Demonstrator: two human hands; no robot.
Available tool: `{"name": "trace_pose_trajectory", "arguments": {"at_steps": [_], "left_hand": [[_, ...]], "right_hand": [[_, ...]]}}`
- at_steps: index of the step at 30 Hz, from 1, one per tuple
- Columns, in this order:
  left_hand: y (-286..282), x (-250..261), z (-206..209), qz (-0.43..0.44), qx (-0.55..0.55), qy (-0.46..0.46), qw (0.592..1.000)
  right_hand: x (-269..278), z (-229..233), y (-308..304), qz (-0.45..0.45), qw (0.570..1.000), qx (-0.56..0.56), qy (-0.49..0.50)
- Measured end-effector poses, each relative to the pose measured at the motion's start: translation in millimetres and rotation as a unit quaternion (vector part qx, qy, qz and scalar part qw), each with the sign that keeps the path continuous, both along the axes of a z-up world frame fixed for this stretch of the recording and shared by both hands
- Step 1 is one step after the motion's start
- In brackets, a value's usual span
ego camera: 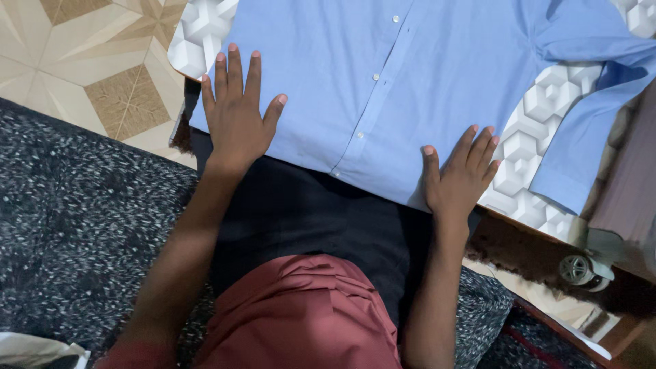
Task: The person buttons a long-sleeved shirt by hand on a low patterned table, smooths the fabric, and folds the sleeves inward before folding the body of the shirt.
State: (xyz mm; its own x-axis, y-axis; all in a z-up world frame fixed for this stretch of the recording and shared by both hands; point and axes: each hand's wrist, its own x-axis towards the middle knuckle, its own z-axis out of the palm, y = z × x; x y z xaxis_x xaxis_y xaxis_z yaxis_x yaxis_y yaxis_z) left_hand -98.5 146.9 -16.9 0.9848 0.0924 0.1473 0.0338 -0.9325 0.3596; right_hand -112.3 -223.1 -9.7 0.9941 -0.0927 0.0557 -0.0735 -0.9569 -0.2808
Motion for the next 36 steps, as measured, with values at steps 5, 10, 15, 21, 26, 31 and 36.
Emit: {"name": "trace_pose_trajectory", "arguments": {"at_steps": [5, 10, 15, 21, 26, 31, 36], "left_hand": [[-0.3, -9.2, 2.7, 0.004, -0.001, 0.021, 1.0], [-3.3, -8.2, 2.0, 0.01, -0.003, 0.014, 1.0], [-26.7, 22.5, -1.4, -0.018, -0.06, -0.059, 0.996], [-94.3, 53.1, 19.8, -0.121, -0.285, -0.107, 0.945], [-134.7, 51.7, 23.9, -0.102, -0.31, -0.054, 0.944], [-141.3, 46.6, 12.7, -0.114, -0.256, -0.154, 0.947], [-142.7, 42.7, 23.0, -0.072, -0.252, -0.051, 0.964]], "right_hand": [[-12.4, 3.0, -2.2, 0.011, 1.0, 0.005, 0.015], [-16.4, 8.5, -3.8, 0.008, 0.999, 0.03, 0.034], [6.4, 7.8, 9.4, 0.015, 0.999, 0.047, 0.015], [45.7, 15.1, 60.4, 0.115, 0.965, 0.167, -0.167], [72.1, 19.1, 91.7, 0.038, 0.935, 0.34, -0.098], [84.0, 3.6, 89.9, 0.02, 0.944, 0.322, -0.065], [85.3, 3.9, 86.6, 0.017, 0.935, 0.351, -0.04]]}}
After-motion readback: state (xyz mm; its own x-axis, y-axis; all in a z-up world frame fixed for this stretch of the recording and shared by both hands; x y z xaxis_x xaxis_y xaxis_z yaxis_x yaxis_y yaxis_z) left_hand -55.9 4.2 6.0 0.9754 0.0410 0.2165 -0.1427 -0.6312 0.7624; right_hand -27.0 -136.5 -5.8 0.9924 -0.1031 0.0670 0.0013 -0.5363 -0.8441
